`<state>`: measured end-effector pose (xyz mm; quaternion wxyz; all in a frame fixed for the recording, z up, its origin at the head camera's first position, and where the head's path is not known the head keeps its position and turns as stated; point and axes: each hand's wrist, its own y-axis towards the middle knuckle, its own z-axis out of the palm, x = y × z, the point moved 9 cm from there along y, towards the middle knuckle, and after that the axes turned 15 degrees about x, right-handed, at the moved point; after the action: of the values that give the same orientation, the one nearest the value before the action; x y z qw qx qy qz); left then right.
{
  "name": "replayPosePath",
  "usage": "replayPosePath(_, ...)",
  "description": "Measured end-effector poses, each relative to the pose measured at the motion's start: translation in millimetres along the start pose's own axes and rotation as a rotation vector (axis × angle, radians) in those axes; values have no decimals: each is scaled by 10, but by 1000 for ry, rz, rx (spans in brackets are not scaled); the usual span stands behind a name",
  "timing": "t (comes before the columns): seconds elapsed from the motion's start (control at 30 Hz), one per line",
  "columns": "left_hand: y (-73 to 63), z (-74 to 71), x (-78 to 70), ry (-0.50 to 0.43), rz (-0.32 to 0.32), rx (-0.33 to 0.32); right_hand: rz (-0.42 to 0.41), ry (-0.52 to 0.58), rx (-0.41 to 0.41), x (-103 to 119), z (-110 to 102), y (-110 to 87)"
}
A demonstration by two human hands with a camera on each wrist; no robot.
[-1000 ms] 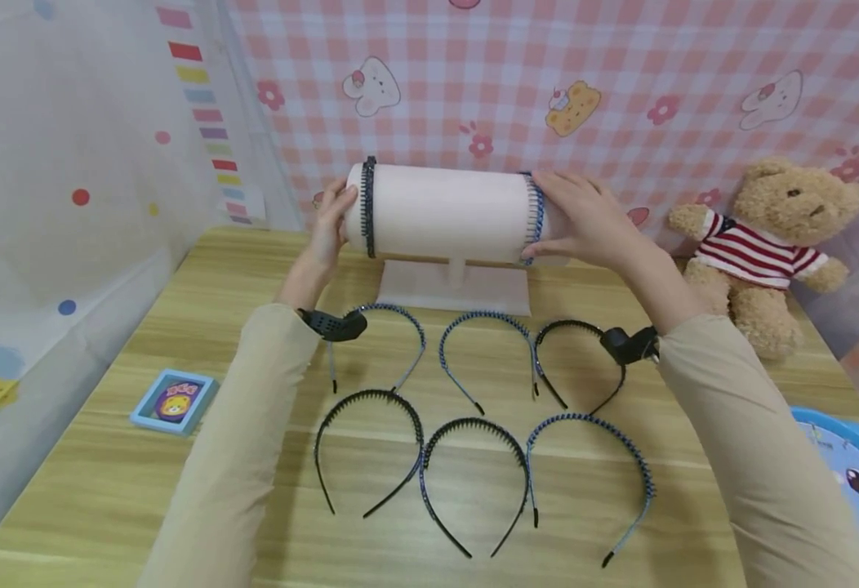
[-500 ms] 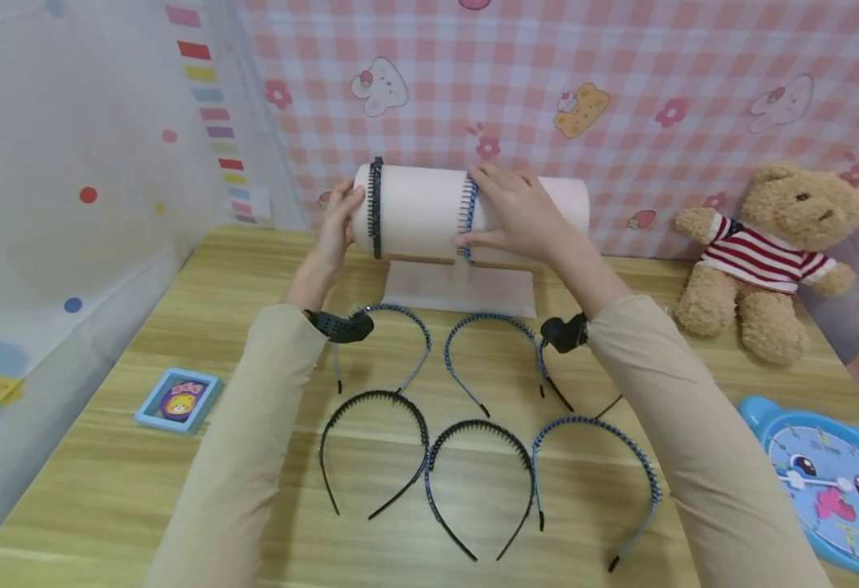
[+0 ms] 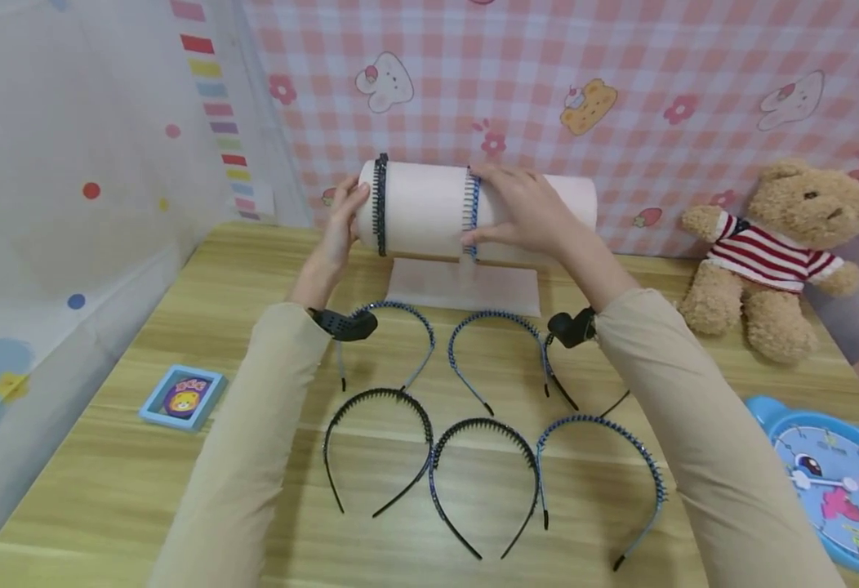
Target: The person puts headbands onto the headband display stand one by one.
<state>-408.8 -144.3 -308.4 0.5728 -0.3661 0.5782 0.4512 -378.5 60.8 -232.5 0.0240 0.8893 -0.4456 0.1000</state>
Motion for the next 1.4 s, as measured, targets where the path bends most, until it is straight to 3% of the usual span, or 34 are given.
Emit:
replayPosePath(0.37, -3, -13, 5, 15, -8, -1, 54, 42, 64, -35, -78, 116)
replayPosePath(0.63, -24, -40, 4, 2, -12, -25, 67, -26, 121, 183, -30, 229)
replayPosePath(1.03, -22, 47, 34, 19, -3, -2, -25, -72, 25, 553, 132, 384)
replayPosePath(1.4, -17, 27, 14, 26, -6, 3, -36, -119, -59, 584, 150, 410)
